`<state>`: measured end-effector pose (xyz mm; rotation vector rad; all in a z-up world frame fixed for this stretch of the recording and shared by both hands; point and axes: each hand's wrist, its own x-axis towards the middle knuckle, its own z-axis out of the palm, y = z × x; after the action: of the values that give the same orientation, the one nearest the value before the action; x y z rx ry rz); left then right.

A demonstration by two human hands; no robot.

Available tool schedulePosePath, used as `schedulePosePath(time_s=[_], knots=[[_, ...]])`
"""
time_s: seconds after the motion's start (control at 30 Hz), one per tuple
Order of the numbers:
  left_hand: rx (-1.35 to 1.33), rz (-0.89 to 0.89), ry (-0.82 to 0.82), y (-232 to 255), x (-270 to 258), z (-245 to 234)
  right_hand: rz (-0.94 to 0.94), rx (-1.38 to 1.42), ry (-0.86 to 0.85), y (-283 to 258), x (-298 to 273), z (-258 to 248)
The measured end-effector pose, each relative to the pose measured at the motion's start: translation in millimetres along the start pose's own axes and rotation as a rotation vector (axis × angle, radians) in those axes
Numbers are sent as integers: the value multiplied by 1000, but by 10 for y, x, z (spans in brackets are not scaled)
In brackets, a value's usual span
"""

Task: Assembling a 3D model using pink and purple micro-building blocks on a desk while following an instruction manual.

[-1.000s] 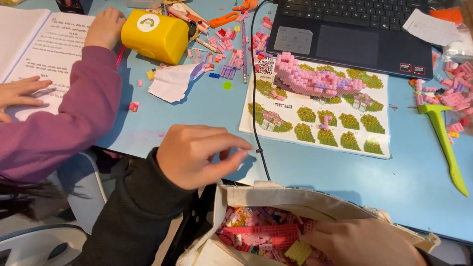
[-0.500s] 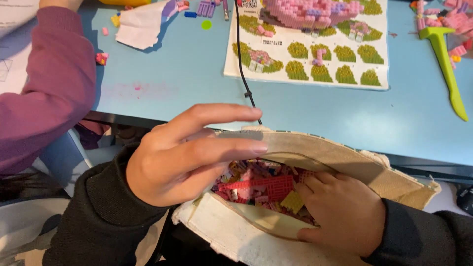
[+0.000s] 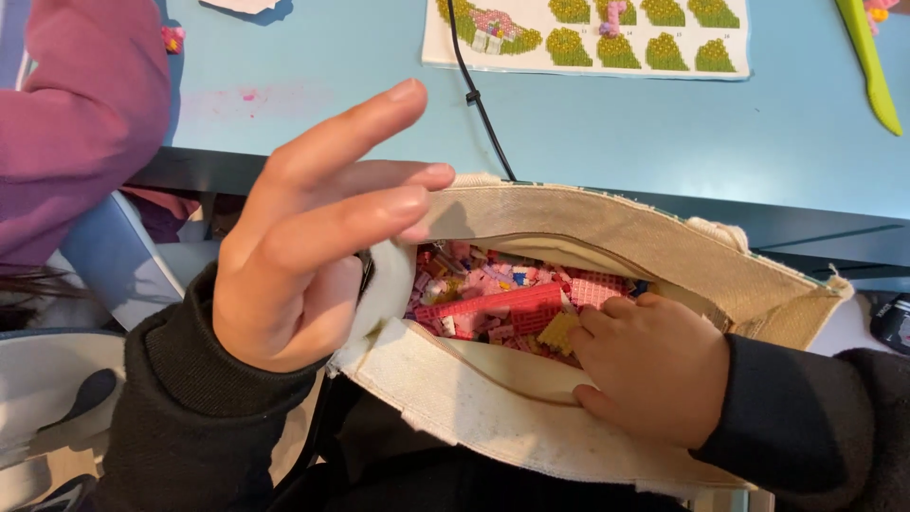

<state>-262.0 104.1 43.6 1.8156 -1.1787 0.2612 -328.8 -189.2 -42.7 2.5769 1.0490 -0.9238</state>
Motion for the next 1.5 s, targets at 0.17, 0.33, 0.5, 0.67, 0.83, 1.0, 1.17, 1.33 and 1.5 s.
schedulePosePath(time_s=[0.17,0.33,0.5,0.67,0.83,1.0,1.17,1.33,1.5], knots=[[30,86,128,-74,-138,14,-4,17,-91,-32,20,-26],[53,38,51,64,-190,-1,-79,-24,49,14,102,-103],[-111,113,-44,116,-126,73,39,-6,-262,-182,588,-849],[-222,146,-127,89,-213,19,8,71,-353,-243,1177,-810],[-10,36,-284,-176,-444,53,-58,148,-89,-81,1601,-177],[261,-13,-302,-92,-474,104,-35,153,-277,-29,1316,-83],[328,-64,-384,-91,-510,137,-7,51,-399,-68,1035,-80],[359,-281,-432,-82,-505,162,95,61,-528,-11,672,-169],[389,-304,-463,-22,-440,172,238,-12,-609,189,669,122]])
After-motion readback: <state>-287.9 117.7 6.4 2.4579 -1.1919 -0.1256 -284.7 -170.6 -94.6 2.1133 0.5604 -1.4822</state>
